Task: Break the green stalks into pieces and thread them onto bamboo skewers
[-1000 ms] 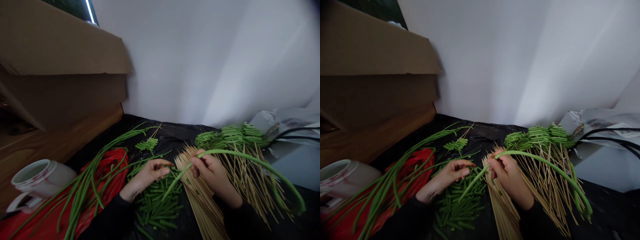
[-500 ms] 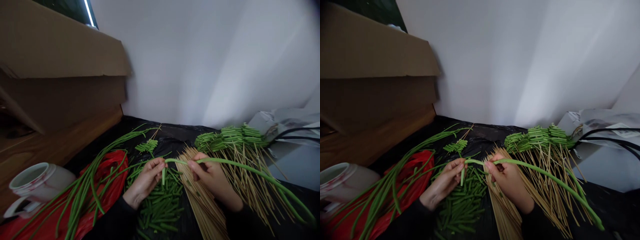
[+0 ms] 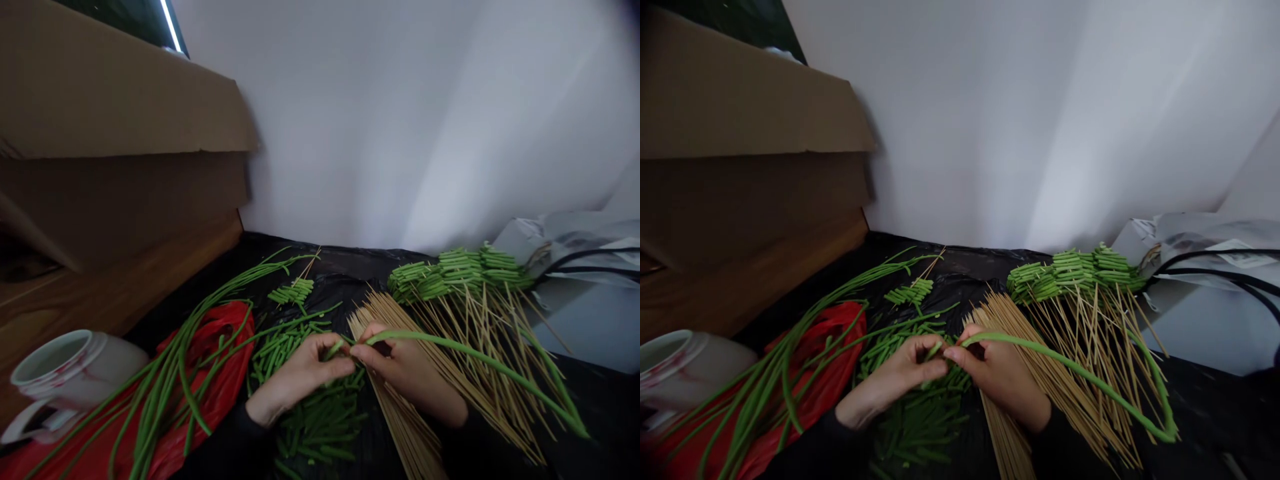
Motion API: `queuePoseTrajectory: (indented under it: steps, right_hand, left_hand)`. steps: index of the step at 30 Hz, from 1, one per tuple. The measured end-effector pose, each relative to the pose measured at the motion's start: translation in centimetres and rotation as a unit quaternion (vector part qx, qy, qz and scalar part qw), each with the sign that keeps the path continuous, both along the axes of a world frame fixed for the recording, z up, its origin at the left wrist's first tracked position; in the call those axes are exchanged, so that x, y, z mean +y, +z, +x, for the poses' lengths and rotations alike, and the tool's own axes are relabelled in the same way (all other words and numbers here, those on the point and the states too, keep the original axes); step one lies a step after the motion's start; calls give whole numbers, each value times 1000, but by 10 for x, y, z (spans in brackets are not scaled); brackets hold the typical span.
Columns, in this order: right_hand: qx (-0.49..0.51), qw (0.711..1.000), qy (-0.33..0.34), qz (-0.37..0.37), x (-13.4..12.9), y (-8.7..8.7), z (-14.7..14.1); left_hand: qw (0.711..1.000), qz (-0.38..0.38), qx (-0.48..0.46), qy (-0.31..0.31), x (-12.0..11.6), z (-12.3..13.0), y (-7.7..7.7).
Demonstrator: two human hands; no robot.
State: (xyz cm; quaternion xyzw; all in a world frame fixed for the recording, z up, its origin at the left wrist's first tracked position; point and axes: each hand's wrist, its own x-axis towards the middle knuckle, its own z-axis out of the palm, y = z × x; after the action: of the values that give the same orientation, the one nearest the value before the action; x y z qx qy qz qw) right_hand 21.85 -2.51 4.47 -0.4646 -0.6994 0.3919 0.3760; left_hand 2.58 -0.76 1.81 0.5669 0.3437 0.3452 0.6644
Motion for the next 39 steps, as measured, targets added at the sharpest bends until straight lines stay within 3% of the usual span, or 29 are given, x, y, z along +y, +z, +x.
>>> queuePoseTrajectory:
  steps: [2, 5, 9, 12, 14, 15, 16, 18, 20, 22, 26, 34, 39]
  right_hand:
    - [17, 1000, 5, -17, 0, 4, 1]
    - [77, 995, -22, -56, -1, 14, 6]
    - [113, 991, -62, -27, -3, 21, 9]
    - [99, 993, -66, -18, -6, 21, 8]
    - [78, 994, -69, -20, -8, 22, 7]
    - [68, 995, -64, -28, -9, 23, 6]
    - [58, 996, -52, -40, -10, 24, 6]
    - [41, 997, -19, -65, -10, 25, 3]
    - [27, 996, 5, -87, -9, 23, -1]
    - [25, 993, 15, -115, -8, 19, -4]
    - [40, 986, 20, -162, -6, 10, -6]
    - [120, 974, 41, -187, 0, 4, -2]
    - [145, 980, -2, -135, 2, 10, 11]
  left_hand:
    - [998, 42, 40, -24, -1, -2, 0]
    - [999, 36, 34, -17, 1, -5, 1]
    - [988, -70, -123, 60, 8, -8, 1]
    - [922, -179, -309, 152, 18, -14, 3]
    - [872, -226, -363, 238, 23, -18, 5]
    - [863, -238, -360, 264, 23, -19, 6]
    - [869, -247, -345, 255, 22, -18, 6]
    - [916, -220, -282, 183, 16, -11, 4]
    - [968, -125, -192, 100, 7, -1, 0]
    - [994, -6, -90, 62, 0, 7, -3]
    - [991, 120, 43, 39, -6, 10, -7]
    - [990, 116, 61, -50, -5, 1, 1]
    - [984, 147, 102, -22, -2, -3, 4]
